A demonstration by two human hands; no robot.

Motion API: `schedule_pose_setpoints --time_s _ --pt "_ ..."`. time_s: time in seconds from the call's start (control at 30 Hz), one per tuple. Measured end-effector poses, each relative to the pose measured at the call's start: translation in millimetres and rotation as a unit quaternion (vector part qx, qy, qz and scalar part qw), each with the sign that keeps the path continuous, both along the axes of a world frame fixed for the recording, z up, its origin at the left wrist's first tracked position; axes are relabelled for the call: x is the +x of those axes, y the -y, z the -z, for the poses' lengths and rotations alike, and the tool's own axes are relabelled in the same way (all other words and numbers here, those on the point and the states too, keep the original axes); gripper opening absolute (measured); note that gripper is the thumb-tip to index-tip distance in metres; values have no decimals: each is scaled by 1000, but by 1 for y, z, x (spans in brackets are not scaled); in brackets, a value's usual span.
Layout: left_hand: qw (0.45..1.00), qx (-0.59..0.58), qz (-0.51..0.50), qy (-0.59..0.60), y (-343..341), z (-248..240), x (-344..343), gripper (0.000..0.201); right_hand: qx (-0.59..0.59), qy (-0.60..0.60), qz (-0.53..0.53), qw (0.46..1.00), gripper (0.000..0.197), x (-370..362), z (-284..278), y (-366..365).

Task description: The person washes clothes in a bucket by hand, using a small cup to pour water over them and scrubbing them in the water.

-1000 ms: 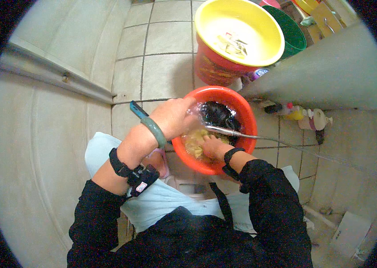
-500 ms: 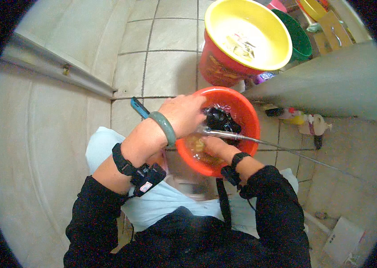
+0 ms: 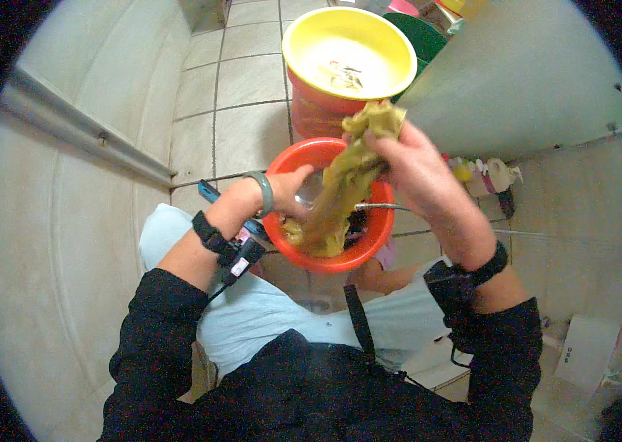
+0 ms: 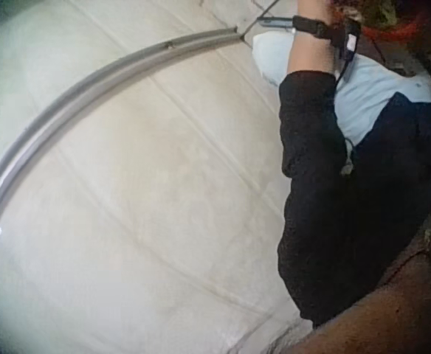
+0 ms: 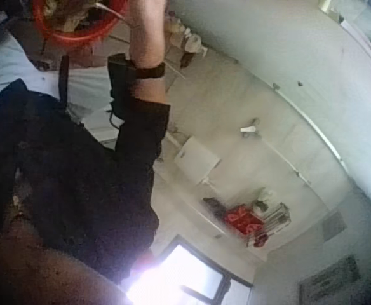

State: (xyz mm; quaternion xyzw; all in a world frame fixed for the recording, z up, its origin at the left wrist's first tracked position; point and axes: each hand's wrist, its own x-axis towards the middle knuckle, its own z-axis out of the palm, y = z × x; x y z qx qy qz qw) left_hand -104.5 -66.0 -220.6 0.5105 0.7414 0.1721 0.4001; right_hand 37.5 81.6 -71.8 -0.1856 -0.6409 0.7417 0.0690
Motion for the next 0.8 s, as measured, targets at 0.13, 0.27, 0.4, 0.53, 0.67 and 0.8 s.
schedule_pose_setpoints --time_s 0.13,0.27,0.4,0.53,0.67,0.8 --pt "996 32 38 70 -16 -6 30 88 -13 -88 23 996 29 18 -60 -5" --pt "954 203 75 209 -27 19 45 68 20 -122 30 992 30 29 -96 -2" --pt "960 229 -35 158 -25 19 42 41 36 -155 74 984 30 39 -86 -16" --pt "971 222 -62 56 -19 5 21 39 15 -117 67 991 32 41 -47 -42" --pt "937 195 -215 194 -13 -48 10 38 12 -49 102 993 30 45 -3 -60" --pt "886 256 -243 300 -16 -54 3 38 -8 2 133 991 30 44 13 -61"
